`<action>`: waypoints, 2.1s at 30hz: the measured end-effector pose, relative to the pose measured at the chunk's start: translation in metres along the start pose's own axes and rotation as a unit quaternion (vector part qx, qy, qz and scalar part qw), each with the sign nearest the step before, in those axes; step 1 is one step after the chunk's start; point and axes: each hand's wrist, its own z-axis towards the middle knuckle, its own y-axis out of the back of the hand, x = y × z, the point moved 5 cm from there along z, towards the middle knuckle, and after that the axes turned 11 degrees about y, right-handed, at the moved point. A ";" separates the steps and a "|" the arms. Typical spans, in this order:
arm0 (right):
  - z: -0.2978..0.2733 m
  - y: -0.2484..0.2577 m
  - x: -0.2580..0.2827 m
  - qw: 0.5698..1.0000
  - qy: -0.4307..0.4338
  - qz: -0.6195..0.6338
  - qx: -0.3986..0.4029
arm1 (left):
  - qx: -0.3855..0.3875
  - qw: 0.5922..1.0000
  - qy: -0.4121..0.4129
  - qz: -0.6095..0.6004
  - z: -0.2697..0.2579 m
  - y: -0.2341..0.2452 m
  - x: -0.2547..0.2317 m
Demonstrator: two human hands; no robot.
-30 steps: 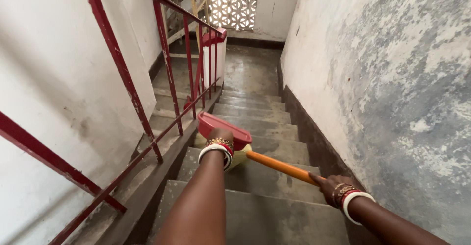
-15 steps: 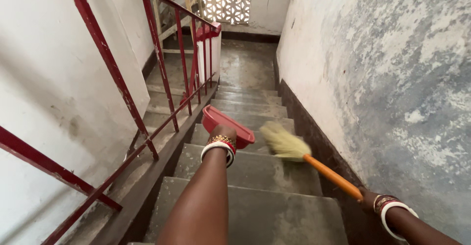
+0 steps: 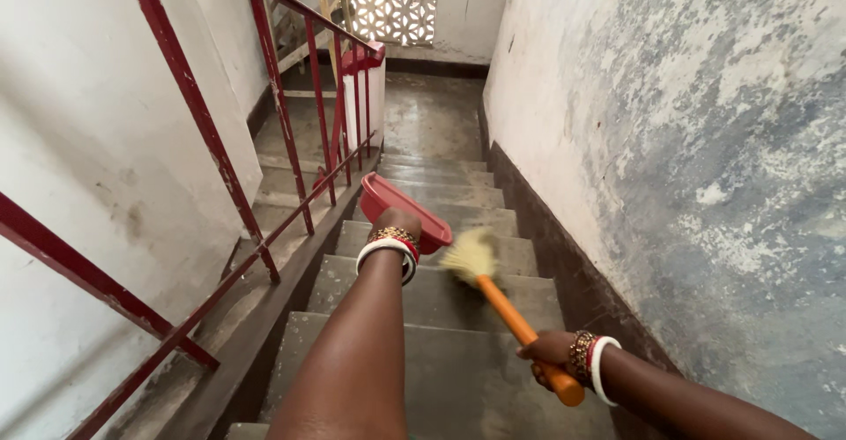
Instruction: The person sweeps the concrete steps of an indoor stairwell with a broom, collecting dust into a red dustpan.
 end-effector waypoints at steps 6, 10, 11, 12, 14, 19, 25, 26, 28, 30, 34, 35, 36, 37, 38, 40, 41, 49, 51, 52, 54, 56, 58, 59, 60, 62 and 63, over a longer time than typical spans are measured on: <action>-0.026 -0.004 0.027 0.991 0.079 -0.105 0.010 | -0.037 0.994 -0.074 0.075 -0.010 0.009 -0.003; -0.034 0.039 0.019 0.865 0.180 -0.460 -0.092 | 0.007 0.993 0.048 -0.109 -0.014 0.008 0.008; -0.038 0.057 0.024 0.790 0.148 -0.585 -0.108 | 0.007 0.993 0.048 -0.110 -0.009 0.004 0.008; -0.040 0.067 0.030 0.698 0.114 -0.696 -0.122 | -0.004 0.996 0.029 -0.090 -0.002 -0.002 0.007; -0.051 0.090 0.045 0.696 0.063 -0.701 -0.143 | -0.016 0.997 0.013 -0.070 0.019 -0.013 0.012; -0.032 0.108 0.071 0.692 -0.003 -0.705 -0.156 | -0.033 0.981 -0.088 0.167 0.039 -0.029 0.005; 0.012 0.082 0.065 0.766 0.122 -0.604 -0.185 | -0.007 0.993 0.093 -0.067 0.025 -0.012 0.007; 0.008 0.073 0.060 0.772 0.114 -0.599 -0.179 | -0.005 0.994 0.092 -0.065 0.030 -0.015 0.008; -0.002 0.059 0.060 0.779 0.105 -0.594 -0.172 | -0.067 0.962 -0.112 0.241 0.037 -0.025 -0.004; -0.006 0.051 0.067 0.730 0.072 -0.666 -0.138 | -0.069 0.951 -0.127 0.272 0.043 -0.031 0.000; 0.002 0.062 0.088 0.678 0.100 -0.713 -0.145 | -0.080 0.952 -0.132 0.263 0.043 -0.028 0.007; 0.007 0.068 0.093 0.673 0.088 -0.719 -0.149 | -0.081 0.953 -0.130 0.263 0.043 -0.026 0.007; 0.011 0.072 0.095 0.667 0.076 -0.725 -0.154 | -0.058 0.994 -0.027 0.087 0.046 -0.019 0.016; 0.013 0.075 0.095 0.667 0.077 -0.725 -0.154 | -0.033 0.992 0.076 -0.093 0.048 -0.016 0.026; 0.014 0.078 0.095 0.681 0.076 -0.710 -0.162 | -0.034 0.992 0.076 -0.093 0.048 -0.014 0.027; 0.016 0.080 0.089 0.696 0.076 -0.693 -0.169 | -0.038 0.997 0.048 -0.055 0.050 -0.011 0.028; 0.015 0.080 0.082 0.714 0.076 -0.677 -0.161 | -0.039 0.997 0.046 -0.054 0.053 -0.009 0.028; -0.001 0.150 0.018 0.736 -0.025 -0.660 -0.148 | -0.006 0.993 0.068 -0.101 0.037 -0.020 0.006; 0.009 0.170 0.005 0.742 -0.032 -0.653 -0.149 | 0.001 0.992 0.071 -0.099 0.022 -0.017 -0.003; 0.018 0.177 -0.002 0.756 -0.026 -0.637 -0.150 | 0.008 0.993 0.074 -0.097 0.016 -0.016 -0.007; 0.039 0.186 -0.017 0.799 0.001 -0.581 -0.154 | 0.005 0.993 0.066 -0.094 0.011 -0.012 -0.012; 0.056 0.185 -0.037 0.874 0.036 -0.460 -0.154 | 0.005 0.994 0.062 -0.091 0.007 -0.012 -0.012; 0.066 0.169 -0.065 0.961 0.039 -0.235 -0.139 | 0.004 0.993 0.068 -0.091 0.004 -0.008 -0.010; 0.071 0.153 -0.076 0.986 0.030 -0.103 -0.125 | 0.003 0.993 0.068 -0.092 0.003 -0.004 -0.010; 0.074 0.135 -0.085 0.993 0.019 0.019 -0.117 | 0.000 0.994 0.063 -0.093 0.001 -0.001 -0.010; 0.077 0.094 -0.094 0.987 0.005 0.125 -0.103 | 0.000 0.994 0.062 -0.094 -0.003 0.000 -0.008; 0.079 0.076 -0.090 0.984 -0.018 0.143 -0.105 | -0.002 0.993 0.061 -0.101 -0.002 0.002 -0.007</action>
